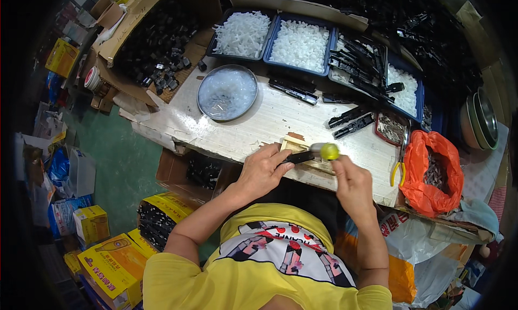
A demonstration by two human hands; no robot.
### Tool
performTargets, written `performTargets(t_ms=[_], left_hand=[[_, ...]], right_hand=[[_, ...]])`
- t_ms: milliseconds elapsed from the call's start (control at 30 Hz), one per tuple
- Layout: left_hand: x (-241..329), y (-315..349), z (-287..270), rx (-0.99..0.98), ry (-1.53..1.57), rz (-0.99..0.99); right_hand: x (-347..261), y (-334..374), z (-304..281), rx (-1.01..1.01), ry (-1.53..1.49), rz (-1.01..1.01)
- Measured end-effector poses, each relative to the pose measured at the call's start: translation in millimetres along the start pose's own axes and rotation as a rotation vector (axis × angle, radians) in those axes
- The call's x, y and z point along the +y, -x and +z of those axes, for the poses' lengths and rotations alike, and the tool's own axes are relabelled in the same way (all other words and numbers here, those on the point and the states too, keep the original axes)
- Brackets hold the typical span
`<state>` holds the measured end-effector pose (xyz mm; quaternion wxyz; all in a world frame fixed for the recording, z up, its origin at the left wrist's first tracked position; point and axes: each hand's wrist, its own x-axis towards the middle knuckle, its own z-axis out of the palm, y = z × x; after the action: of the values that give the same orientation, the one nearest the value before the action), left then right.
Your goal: The person assembles small mechanical components by inserting pins into them, then tapping the pins with a hammer to secure them.
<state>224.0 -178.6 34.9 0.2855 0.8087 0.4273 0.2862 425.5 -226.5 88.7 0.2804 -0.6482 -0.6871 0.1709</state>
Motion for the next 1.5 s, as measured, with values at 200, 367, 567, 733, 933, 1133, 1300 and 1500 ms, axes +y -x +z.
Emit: performTargets(t_ms=[200,367,567,733,933,1133,1300,1500], left_hand=[[1,-22,-6,-0.032,-0.130,0.237],[-17,-38,6,-0.035,-0.161,0.401],[-15,-42,0,-0.133,-0.173,0.504],[-15,-45,0,-0.144,-0.269,0.592],[-19,-52,-8,-0.290,-0.165,0.548],[-21,-56,-4,-0.262,-0.087,0.523],[-22,-56,-5,-0.231,0.019,0.452],[-23,-59,-5,-0.238,0.027,0.440]], right_hand=[[18,14,-13,0.125,-0.092,0.210],[24,25,-9,0.107,-0.045,0.230],[23,28,0,0.078,0.007,0.138],[22,27,3,0.053,0.045,0.083],[18,25,2,0.048,0.024,0.113],[10,20,6,0.055,0.056,0.006],[-11,25,-4,0.288,-0.127,-0.180],[2,12,8,-0.018,0.097,0.008]])
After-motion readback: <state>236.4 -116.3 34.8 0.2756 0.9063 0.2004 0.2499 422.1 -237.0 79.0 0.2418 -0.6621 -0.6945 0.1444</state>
